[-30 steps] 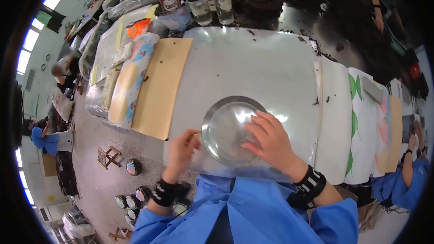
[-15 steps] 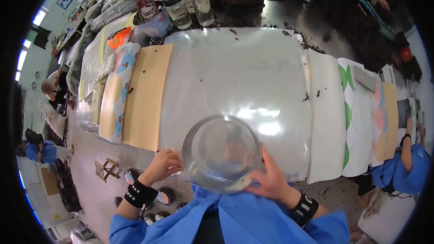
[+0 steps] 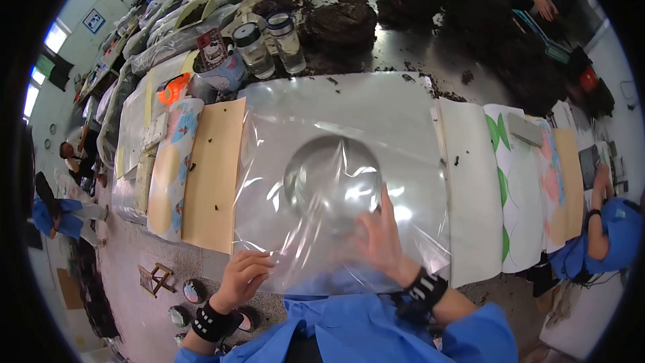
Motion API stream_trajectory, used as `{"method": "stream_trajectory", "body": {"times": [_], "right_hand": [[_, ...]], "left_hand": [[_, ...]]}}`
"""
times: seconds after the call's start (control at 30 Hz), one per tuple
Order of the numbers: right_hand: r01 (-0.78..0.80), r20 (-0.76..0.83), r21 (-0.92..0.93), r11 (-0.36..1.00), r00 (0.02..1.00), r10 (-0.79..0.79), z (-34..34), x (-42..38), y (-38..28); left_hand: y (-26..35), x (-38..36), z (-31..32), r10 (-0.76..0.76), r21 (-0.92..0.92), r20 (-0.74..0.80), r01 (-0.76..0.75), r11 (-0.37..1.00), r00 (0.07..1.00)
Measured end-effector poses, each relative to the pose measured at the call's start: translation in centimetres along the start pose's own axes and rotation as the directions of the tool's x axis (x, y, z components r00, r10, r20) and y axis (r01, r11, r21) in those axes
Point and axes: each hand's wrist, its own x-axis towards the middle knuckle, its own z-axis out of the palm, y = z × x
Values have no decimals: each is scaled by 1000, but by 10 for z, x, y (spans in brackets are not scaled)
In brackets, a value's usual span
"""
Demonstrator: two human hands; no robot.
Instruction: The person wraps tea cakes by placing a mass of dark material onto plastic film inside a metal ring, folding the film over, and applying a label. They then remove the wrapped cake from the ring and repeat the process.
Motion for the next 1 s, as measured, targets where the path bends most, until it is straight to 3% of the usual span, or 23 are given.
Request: {"method": "stream_trajectory", "body": {"times": [0.07,0.1,0.17,0.27,0.3,0.33,0.37,0.4,0.43,0.47,0.5,0.53,0.57,0.63,0.67,0.73,0.77,0.8,0.83,0.93,0.97,1.0], "right_hand": [[-8,-3,-17,1000,1000,8,-8,17,-6],[-2,-6,-31,1000,1000,1,-11,21,-8],[153,229,-267,952,969,-92,-9,-38,23],[286,373,-198,937,906,-198,-36,-161,30],[1,461,-31,1000,887,13,-59,-185,22],[-311,571,104,945,796,200,-80,-197,10],[-320,564,94,943,798,214,-91,-190,2],[-78,437,65,995,899,42,-101,-172,-4],[159,308,-22,987,940,-145,-109,-152,-8],[137,278,-75,988,954,-112,-112,-120,-14],[125,229,-277,953,972,-60,-110,-79,-21],[101,177,-459,883,984,-20,-113,-57,-23],[82,150,-484,871,989,-10,-113,-65,-9],[246,380,-555,794,925,-21,-98,-87,32],[261,375,-565,783,926,-37,-104,-84,42],[104,294,-321,941,956,-6,-120,-80,55],[152,174,-477,866,982,-76,-129,-60,68],[-24,42,-370,929,998,43,-143,-35,78],[-188,-79,-235,954,982,174,-157,-6,89],[-250,-302,-218,943,936,179,-211,71,152],[-394,-402,-58,917,850,340,-230,91,186],[-421,-523,-84,903,790,320,-249,107,232]], "left_hand": [[-18,-3,26,-6,24,78,4,1000,997],[-24,-1,36,20,130,123,-36,991,992],[-30,7,39,51,240,153,-87,967,987],[-28,23,32,-17,165,193,-15,986,981],[-25,36,26,-29,163,132,7,987,991],[-22,49,21,-41,157,76,28,987,996],[-21,71,16,-18,125,45,12,992,999],[-20,93,16,15,112,52,-20,993,999],[-19,120,20,15,161,-56,-6,987,998],[-16,146,28,28,196,-167,6,981,986],[-12,169,38,81,171,-167,-52,984,983],[-10,187,46,55,218,-200,-10,976,978],[-10,202,51,22,271,-239,45,962,971],[-14,203,63,32,307,-195,31,951,980],[-19,201,70,-4,339,-157,58,939,988],[-22,201,71,14,341,-159,42,939,987],[-20,203,70,-4,289,-159,51,956,987],[-19,204,69,-21,240,-162,60,969,987],[-21,202,69,-16,245,-162,56,968,987],[-25,203,70,5,234,-153,31,972,988],[-22,204,68,11,295,-152,35,955,988],[-20,204,67,16,354,-150,38,934,988]]}}
